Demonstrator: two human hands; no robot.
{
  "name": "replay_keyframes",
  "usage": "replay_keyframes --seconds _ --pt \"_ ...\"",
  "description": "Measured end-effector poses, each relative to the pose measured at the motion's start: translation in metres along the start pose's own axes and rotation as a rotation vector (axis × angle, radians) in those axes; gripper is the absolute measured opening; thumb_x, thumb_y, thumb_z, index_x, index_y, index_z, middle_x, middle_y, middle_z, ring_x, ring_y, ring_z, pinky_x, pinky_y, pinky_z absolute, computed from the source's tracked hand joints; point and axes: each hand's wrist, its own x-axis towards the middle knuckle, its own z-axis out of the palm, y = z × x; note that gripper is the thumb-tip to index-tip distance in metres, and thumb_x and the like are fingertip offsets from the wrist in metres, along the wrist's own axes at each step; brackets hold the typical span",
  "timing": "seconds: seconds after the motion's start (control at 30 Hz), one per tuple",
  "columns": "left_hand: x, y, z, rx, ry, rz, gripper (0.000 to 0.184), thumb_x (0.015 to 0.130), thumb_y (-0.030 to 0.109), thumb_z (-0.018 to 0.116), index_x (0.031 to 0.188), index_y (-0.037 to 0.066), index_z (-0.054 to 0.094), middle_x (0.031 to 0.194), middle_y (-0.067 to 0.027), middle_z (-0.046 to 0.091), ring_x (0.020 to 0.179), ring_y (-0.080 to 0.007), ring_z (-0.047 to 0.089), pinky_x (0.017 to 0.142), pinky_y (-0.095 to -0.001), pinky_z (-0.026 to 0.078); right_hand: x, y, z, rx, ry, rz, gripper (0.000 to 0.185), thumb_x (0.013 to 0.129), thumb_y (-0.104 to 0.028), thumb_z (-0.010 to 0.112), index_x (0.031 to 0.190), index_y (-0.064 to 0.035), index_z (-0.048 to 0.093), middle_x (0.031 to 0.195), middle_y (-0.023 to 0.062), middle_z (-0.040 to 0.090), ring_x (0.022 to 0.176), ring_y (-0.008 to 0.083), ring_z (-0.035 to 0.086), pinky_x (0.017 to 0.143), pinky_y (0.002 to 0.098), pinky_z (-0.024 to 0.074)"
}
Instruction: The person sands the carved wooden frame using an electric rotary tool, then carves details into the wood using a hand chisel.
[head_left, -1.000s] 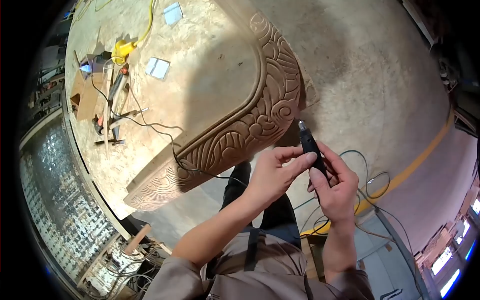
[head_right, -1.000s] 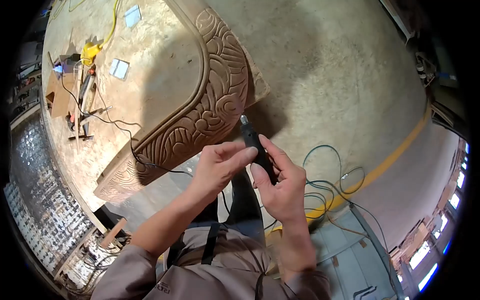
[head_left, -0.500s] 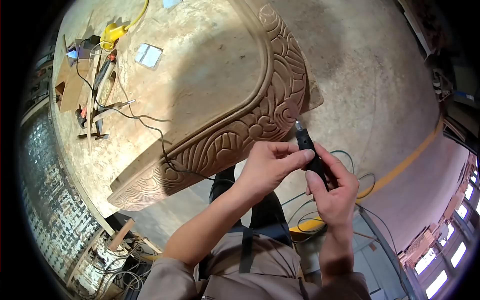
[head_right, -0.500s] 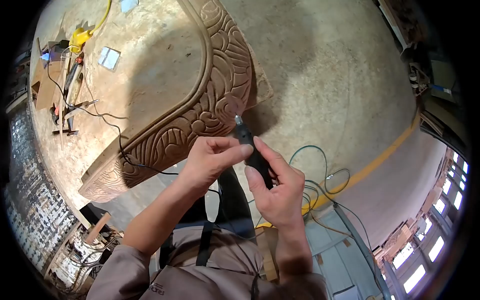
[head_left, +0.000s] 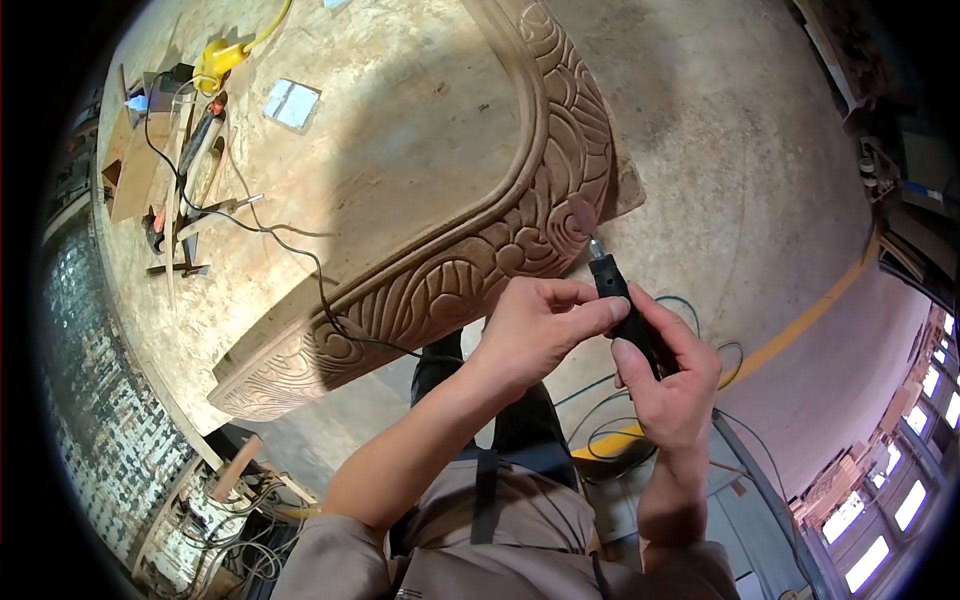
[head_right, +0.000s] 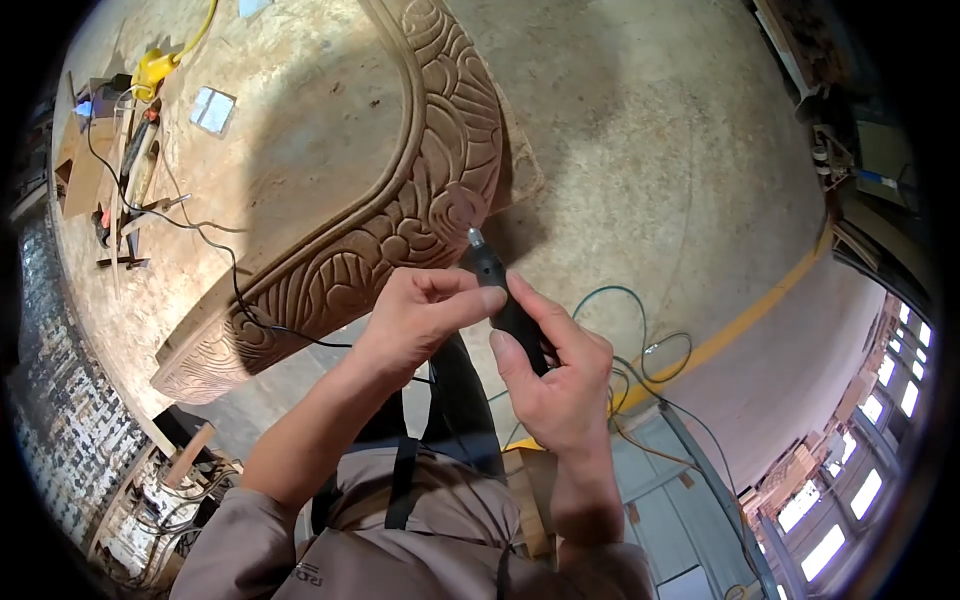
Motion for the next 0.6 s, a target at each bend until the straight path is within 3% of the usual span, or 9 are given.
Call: replay_keyframes --seconds 0.13,0.23,0.6 --pt "0.0000 -0.0025 -0.0018 -0.007 -0.020 0.034 0.023 0.089 0.022 0.077 0.076 0.004 0.070 0.070 0.0099 0.053 0.063 0.0001 0.041 0.056 -0.0209 0.028 -0.0003 -0.0006 -0.0022 -0.034 -0.019 -0.019 0.047 0.085 0.000 0.072 0.131 0.0039 0.063 0.103 0.0154 0.073 0.090 0.0128 0.068 0.079 0.0262 0.0545" --pt "0.0019 -0.0029 0.0020 0.003 -0.029 0.023 0.021 0.088 0.021 0.077 0.078 0.003 0.072 0.070 0.0100 0.053 0.064 0.0003 0.041 0.055 -0.0208 0.028 -0.0054 -0.0015 -0.0021 0.127 0.040 0.113 0.047 0.084 0.001 0.072 0.131 0.0034 0.064 0.104 0.0146 0.073 0.089 0.0125 0.068 0.079 0.0261 0.0545" --pt "0.0034 0.0000 0.0000 -0.025 -0.038 0.004 0.020 0.089 0.022 0.076 0.084 0.002 0.074 0.072 0.0096 0.057 0.064 0.0011 0.043 0.056 -0.0196 0.030 0.0021 -0.0031 -0.0042 -0.061 0.009 -0.027 0.046 0.082 0.000 0.072 0.128 0.0016 0.066 0.100 0.0160 0.074 0.090 0.0132 0.069 0.079 0.0262 0.0543"
